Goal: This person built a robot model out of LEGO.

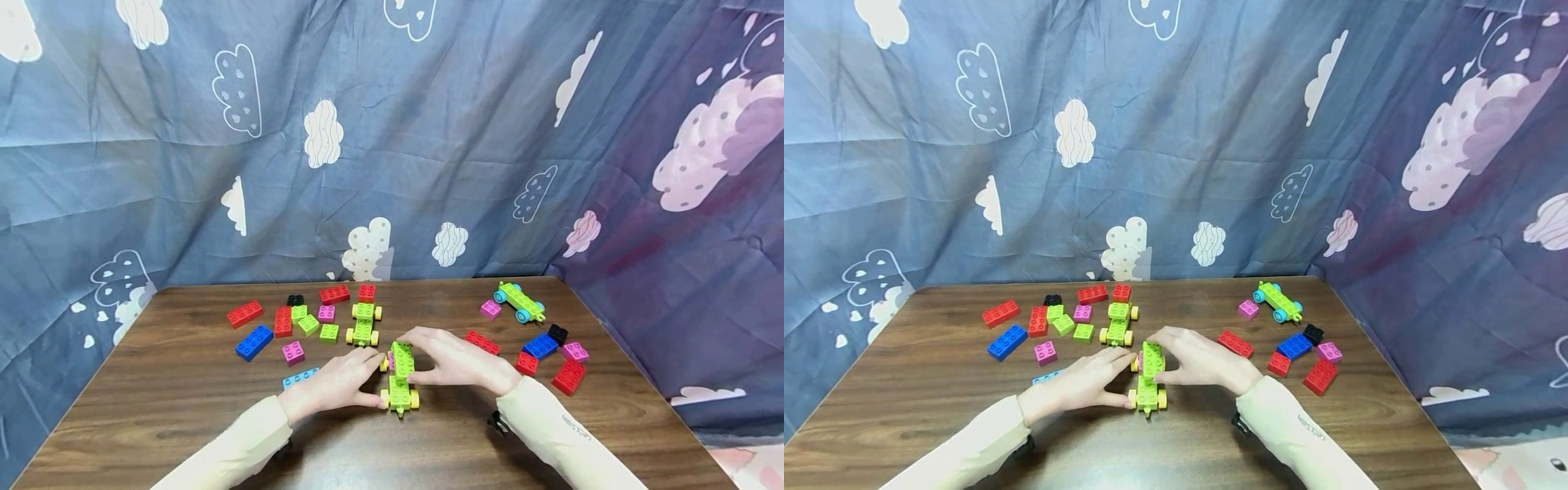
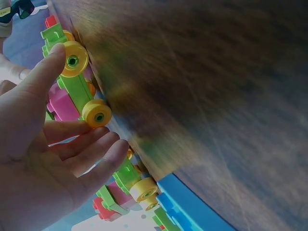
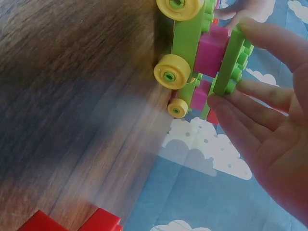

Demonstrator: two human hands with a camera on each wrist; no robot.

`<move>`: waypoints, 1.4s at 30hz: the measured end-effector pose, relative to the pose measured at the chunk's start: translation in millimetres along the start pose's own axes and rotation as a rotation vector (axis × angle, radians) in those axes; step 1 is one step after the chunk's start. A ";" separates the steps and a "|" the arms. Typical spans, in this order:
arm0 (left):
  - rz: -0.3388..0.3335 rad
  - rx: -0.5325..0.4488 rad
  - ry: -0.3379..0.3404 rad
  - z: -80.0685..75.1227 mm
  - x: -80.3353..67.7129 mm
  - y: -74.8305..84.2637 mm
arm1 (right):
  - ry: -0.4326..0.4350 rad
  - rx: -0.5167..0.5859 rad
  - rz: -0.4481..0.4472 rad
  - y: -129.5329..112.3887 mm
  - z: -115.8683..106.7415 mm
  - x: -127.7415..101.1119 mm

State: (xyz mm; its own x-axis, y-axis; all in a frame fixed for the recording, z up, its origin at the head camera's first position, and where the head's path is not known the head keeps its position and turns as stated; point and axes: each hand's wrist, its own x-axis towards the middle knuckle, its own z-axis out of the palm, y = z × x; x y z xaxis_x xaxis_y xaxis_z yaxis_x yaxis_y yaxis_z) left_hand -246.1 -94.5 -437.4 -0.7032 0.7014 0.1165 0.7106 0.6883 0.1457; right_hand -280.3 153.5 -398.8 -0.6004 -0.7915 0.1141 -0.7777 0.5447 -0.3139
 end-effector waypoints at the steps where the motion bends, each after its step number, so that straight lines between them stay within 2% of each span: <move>1: -0.003 0.001 -0.001 -0.3 0.4 -0.2 | -0.001 0.002 -0.001 -0.1 -0.7 0.7; 17: -0.037 -0.029 -0.048 -1.8 1.6 1.3 | -0.028 0.041 0.012 0.2 0.9 6.2; 25: -0.032 -0.044 -0.041 -0.9 1.2 0.3 | -0.008 0.059 -0.005 2.2 4.4 5.7; 35: -0.017 -0.042 -0.027 -2.1 1.2 -0.6 | -0.005 0.095 0.046 2.0 5.4 4.2; 42: -0.017 -0.052 -0.024 -1.6 0.5 -0.7 | 0.011 0.078 0.045 -0.9 5.6 5.4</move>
State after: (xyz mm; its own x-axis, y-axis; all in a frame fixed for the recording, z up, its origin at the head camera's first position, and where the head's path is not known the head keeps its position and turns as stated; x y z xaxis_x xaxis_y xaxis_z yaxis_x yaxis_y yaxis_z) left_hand -247.0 -94.9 -435.9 -0.7143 0.6941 0.0896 0.6958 0.6904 0.1979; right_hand -281.8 147.1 -403.2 -0.6370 -0.7633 0.1081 -0.7330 0.5562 -0.3917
